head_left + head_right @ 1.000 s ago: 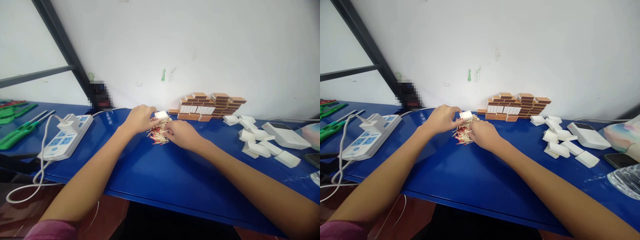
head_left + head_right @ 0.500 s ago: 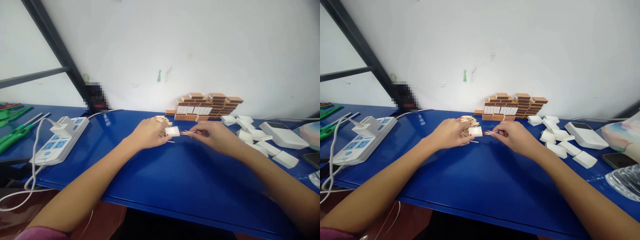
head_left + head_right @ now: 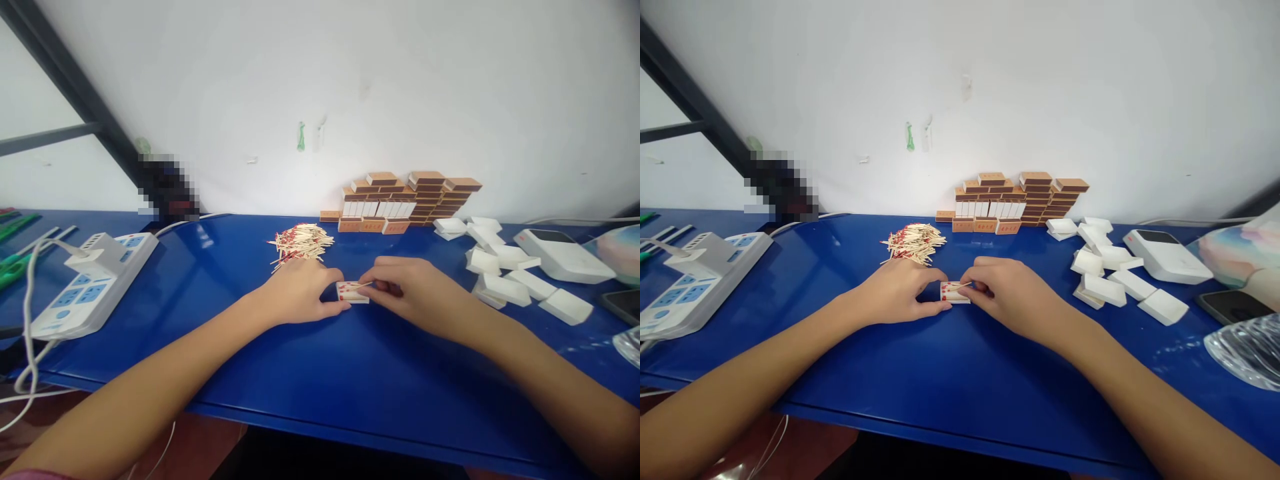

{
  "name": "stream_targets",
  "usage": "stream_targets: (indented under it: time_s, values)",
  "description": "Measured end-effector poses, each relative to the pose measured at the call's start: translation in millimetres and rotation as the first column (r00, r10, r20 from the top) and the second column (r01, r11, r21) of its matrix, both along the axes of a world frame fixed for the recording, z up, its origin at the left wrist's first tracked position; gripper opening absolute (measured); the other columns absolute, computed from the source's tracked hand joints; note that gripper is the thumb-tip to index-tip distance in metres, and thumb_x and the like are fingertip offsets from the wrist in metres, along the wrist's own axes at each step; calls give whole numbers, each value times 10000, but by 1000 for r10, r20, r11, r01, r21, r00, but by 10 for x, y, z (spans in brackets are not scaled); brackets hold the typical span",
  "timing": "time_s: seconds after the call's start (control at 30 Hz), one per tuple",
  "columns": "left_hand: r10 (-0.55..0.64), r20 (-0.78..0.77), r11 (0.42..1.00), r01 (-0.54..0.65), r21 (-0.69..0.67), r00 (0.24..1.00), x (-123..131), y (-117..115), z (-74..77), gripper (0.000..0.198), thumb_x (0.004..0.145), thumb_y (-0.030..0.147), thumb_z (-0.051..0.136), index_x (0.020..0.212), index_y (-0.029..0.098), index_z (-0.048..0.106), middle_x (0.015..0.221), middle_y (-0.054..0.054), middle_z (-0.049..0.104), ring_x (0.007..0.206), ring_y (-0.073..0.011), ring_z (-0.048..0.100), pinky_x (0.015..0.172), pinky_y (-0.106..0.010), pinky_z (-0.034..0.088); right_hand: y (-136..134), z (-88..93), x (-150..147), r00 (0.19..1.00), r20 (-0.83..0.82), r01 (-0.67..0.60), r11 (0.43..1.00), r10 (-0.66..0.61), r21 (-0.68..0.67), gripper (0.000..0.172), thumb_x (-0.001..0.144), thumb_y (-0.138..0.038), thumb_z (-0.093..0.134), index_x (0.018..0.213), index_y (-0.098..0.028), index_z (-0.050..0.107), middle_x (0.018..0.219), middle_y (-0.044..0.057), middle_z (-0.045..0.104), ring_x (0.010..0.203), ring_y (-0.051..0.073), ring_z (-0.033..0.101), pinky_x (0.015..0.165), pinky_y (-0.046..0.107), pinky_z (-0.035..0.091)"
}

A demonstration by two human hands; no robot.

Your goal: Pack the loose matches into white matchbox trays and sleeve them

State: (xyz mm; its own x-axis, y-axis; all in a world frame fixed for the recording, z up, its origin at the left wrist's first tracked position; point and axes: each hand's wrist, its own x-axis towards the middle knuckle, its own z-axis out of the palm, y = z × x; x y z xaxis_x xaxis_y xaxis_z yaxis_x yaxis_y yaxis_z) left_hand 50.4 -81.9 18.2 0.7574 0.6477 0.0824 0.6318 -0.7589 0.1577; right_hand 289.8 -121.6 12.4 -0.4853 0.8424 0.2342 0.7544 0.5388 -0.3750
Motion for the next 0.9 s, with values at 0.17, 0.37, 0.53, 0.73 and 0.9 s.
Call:
stream_targets:
  time_s: [0.17, 0.37, 0.53, 0.73, 0.9]
  values:
    - [-4, -18, 1000, 4, 3, 1000, 14, -22, 24, 379, 945, 527, 645, 1062, 181, 749, 736, -61, 689, 686, -220, 668, 550, -288, 380, -29, -25, -44, 999, 53, -8, 1000, 7, 25, 193, 1004, -301, 576, 1017, -233, 756, 827, 32, 661, 679, 163, 590, 603, 295, 405]
    - [12, -67, 1000, -10, 27, 998, 18, -36, 64, 368, 953, 525, 637, 1072, 193, 740, 772, -70, 714, 694, -229, 676, 537, -287, 357, 22, 73, 144, 998, 49, 25, 1000, -25, 7, 190, 974, -385, 631, 1014, -244, 752, 821, 27, 658, 689, 168, 597, 625, 306, 430]
    - [12, -71, 999, -10, 32, 997, 16, -27, 53, 381, 954, 526, 637, 1135, 207, 743, 774, -67, 721, 707, -243, 682, 541, -297, 350, 30, 82, 166, 997, 75, -6, 993, 16, -119, 196, 970, -398, 626, 939, -248, 748, 812, 24, 699, 682, 172, 617, 615, 319, 447]
    - [21, -77, 999, -18, 33, 997, 11, -12, 33, 400, 960, 541, 620, 1109, 191, 743, 808, -84, 730, 733, -252, 700, 542, -298, 355, -3, 47, 72, 998, 55, -4, 982, 15, -189, 157, 962, -328, 614, 860, -242, 698, 765, 4, 701, 647, 161, 606, 588, 307, 440]
    - [5, -73, 1000, -3, 27, 997, 10, -15, 49, 378, 961, 519, 630, 1136, 201, 735, 835, -77, 743, 753, -252, 698, 550, -305, 358, 20, 40, 142, 996, 88, -4, 986, 19, -169, 157, 967, -300, 599, 837, -246, 670, 802, 8, 700, 679, 168, 618, 615, 308, 449]
